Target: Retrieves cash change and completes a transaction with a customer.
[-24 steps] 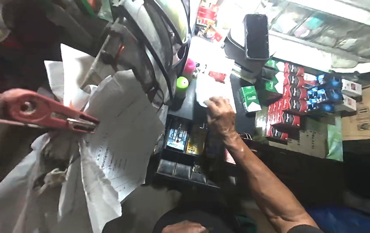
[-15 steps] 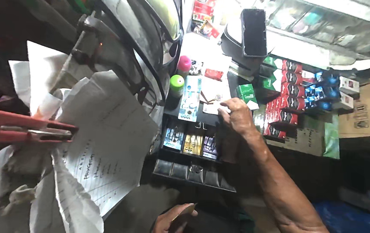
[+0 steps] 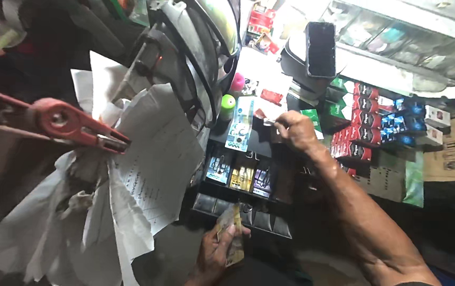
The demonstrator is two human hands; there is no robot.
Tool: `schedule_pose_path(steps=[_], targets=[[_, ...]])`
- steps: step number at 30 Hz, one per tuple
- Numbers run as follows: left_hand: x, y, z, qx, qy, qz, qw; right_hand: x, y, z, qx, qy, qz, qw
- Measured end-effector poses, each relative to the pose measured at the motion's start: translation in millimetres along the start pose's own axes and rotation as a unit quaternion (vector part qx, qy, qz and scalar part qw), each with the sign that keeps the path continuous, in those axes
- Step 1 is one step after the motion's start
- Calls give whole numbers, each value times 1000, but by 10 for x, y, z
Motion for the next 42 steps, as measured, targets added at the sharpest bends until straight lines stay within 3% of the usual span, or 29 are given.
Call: schedule_pose_path(steps=[4,7,9,12,14,16,19,21,24,26,29,32,34,36,37,38,39,41,42], targets=[[38,68,-258,41,-4,15,999,-680,-146,90,4,28,-31,999],[8,175,-421,111,3,-19,994,-991,-397,484,-78,28,-2,997],[-76,303,-521,153,19,-50,987,-1050,-609,915,-161,-27,-17,986],[-186,531,-659,181,28,-115,976,-751,-812,1477,-235,-175,-65,954],[-181,599,-749,180,-52,-159,969,-497,-950,1669,-262,-241,-124,926],[-64,537,-804,176,-172,-152,957,-338,-1001,1682,-272,-247,-188,911],[117,375,-665,116,-242,-140,953,-176,-871,1599,-236,-187,-270,915],[151,223,-503,91,-185,-165,965,-25,-733,1595,-198,-161,-314,914],[123,56,-297,29,-70,-155,985,236,-556,1615,2,-128,-331,935],[58,-5,-214,-30,-37,-68,997,481,-436,1530,157,-91,-285,941],[-5,-86,-116,-78,-7,33,996,782,-330,1332,281,-92,-249,922],[-47,-112,-72,-79,3,56,995,840,-387,1260,318,-46,-304,897],[-87,-140,-59,-74,20,64,995,747,-452,1359,319,11,-403,858],[-146,-165,-41,-65,32,67,995,659,-553,1554,279,77,-516,806],[-177,-175,-40,-59,37,64,995,611,-622,1646,239,84,-539,803],[-205,-182,-41,-56,43,57,996,579,-683,1708,193,80,-526,825],[-225,-181,-39,-56,49,47,996,582,-714,1743,141,73,-463,872],[-231,-168,-58,-61,63,22,996,725,-643,1698,45,49,-218,974],[-220,-158,-76,-65,70,14,995,831,-573,1629,24,16,-108,994]])
Point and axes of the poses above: each hand's wrist, its own z-axis away from the middle knuckle, its own x-axis out of the palm, y = z × x, the point moved 2 cm from there along -z, towards the middle knuckle, and after that the axes turned 7 degrees about -y, right-handed, at the moved point
